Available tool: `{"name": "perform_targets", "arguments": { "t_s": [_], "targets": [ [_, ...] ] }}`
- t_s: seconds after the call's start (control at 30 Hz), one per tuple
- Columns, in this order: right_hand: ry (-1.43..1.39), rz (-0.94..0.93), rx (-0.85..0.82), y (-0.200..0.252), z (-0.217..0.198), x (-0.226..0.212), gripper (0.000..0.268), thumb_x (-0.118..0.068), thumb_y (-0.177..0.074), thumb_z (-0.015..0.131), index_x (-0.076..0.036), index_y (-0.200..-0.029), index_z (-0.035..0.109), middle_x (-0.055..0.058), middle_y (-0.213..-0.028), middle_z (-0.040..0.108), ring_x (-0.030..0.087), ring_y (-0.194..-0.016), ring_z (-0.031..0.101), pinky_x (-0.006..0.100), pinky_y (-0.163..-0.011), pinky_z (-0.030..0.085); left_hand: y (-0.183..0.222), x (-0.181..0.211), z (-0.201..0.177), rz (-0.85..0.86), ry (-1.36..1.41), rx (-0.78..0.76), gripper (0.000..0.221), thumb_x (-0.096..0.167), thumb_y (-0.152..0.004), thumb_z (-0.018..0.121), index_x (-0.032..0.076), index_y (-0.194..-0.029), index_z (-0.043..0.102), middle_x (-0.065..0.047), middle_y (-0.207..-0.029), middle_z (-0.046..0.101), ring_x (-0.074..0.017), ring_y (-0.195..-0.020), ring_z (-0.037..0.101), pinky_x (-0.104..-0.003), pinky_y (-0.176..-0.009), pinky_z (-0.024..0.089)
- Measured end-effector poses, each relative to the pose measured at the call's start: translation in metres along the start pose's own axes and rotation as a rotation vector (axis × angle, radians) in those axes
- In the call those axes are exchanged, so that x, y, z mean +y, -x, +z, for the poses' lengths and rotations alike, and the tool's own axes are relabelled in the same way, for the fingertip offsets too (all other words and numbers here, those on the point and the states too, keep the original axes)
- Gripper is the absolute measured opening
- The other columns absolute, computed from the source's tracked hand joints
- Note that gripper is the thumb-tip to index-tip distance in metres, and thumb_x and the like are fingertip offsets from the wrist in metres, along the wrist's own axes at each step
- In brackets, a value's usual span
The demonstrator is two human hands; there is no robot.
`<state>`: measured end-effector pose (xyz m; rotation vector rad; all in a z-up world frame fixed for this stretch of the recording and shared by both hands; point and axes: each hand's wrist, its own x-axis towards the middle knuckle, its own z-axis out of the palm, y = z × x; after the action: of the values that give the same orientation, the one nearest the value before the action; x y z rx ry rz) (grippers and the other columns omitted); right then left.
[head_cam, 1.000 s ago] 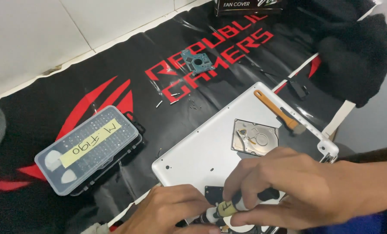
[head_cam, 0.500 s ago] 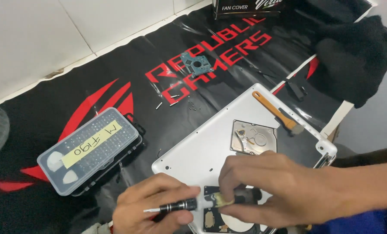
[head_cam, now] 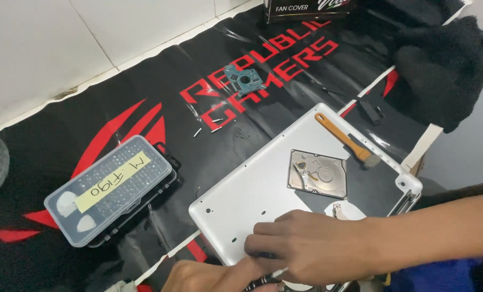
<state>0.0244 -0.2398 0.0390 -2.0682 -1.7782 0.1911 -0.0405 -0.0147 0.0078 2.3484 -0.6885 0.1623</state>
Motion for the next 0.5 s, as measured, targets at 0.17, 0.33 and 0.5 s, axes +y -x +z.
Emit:
{"name": "perform_targets", "arguments": {
  "t_s": [0.17,0.33,0.5],
  "targets": [
    [0.141,-0.108,0.054,-0.002,-0.003,-0.001,0.019,-0.001,-0.109,0.054,0.000,-0.091,0.058,0.013,-0.081,0.051,0.033,-0.078,0.048,0.042,-0.047,0.036,0.000,-0.017,0.019,-0.093,-0.370,0.200,0.029,0.059,-0.088,0.064,0.030,-0.092,0.065,0.011,-0.043,0.058,-0.0120,-0.029,0.054,-0.034,-0.028,0.038],
    [0.131,-0.095,0.047,-0.002,-0.006,-0.003,0.019,-0.003,-0.111,0.049,0.002,-0.097,0.059,0.013,-0.096,0.054,0.032,-0.079,0.051,0.042,-0.053,0.040,-0.020,-0.021,-0.005,-0.420,-0.167,-0.556,0.038,0.062,-0.092,0.065,0.028,-0.093,0.046,0.005,-0.057,0.059,-0.0289,-0.067,0.063,-0.044,-0.063,0.053],
    [0.061,-0.056,0.024,0.001,-0.018,-0.002,0.012,0.000,-0.108,0.048,-0.001,-0.104,0.060,0.013,-0.103,0.059,0.031,-0.083,0.052,0.041,-0.052,0.040,-0.026,-0.020,-0.009,-0.408,-0.120,-0.621,0.040,0.056,-0.085,0.068,0.026,-0.098,0.045,0.017,-0.069,0.068,-0.0248,-0.068,0.066,-0.042,-0.066,0.053]
  ]
}}
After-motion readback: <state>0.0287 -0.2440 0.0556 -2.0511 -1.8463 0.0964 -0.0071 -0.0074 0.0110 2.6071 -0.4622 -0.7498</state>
